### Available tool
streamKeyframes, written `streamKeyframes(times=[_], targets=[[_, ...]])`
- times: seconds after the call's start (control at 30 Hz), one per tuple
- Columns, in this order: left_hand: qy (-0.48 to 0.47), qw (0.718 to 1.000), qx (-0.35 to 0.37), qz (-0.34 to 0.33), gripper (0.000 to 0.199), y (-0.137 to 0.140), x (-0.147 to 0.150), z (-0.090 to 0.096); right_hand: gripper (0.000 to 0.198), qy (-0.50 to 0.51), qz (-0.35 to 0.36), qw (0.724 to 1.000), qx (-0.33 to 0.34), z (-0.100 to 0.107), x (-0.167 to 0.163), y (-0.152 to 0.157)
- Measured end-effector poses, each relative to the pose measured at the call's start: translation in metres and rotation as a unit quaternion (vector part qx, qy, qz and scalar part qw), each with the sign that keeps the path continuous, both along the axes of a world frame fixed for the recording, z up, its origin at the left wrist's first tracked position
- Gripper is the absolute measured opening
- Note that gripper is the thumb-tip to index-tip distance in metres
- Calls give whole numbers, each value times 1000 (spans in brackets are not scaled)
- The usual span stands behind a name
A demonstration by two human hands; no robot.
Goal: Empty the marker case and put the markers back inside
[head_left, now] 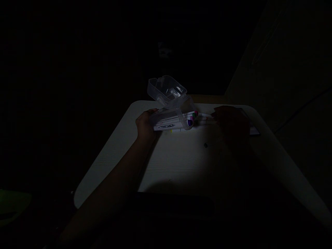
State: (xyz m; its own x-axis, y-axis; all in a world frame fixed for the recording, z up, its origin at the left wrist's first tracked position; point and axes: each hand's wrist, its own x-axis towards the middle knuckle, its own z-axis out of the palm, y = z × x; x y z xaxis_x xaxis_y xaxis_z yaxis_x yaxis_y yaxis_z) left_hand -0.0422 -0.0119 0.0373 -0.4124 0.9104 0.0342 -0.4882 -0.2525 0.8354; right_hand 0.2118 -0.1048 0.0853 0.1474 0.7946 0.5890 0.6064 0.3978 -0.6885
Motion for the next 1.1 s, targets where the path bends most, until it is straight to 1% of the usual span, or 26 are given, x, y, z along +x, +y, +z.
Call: streamKeyframes(times=[0.1,0.2,0.27,0.33,0.43,0.5,0.67,0.8,0.93,1.1], targets=[[0,1000,-1,-2,26,0,0,0,27,-114,23,990,-75,-12,7,15],[-2,1000,-5,-10,28,0,-1,0,33,-223,19,967,-126,-22,6,22],[0,1000,1,-9,29,0,0,0,38,-271,33,950,-155,-25,5,23],[1,1000,11,-4,29,0,0,0,42,-293,47,938,-179,-27,5,24],[-3,1000,14,-8,28,0,0,0,44,-301,39,934,-189,-33,8,28],[-7,1000,8,-10,26,-1,0,1,44,-300,27,937,-176,-39,10,30],[-9,1000,-5,-7,23,-3,1,3,42,-290,22,946,-146,-54,14,33],[-9,1000,-3,-13,25,-3,0,4,40,-279,28,949,-144,-52,15,32],[3,1000,-3,-11,24,-1,-1,1,37,-276,54,945,-166,-47,17,30],[4,1000,-1,-7,25,-1,-1,0,36,-278,55,940,-187,-45,15,27]])
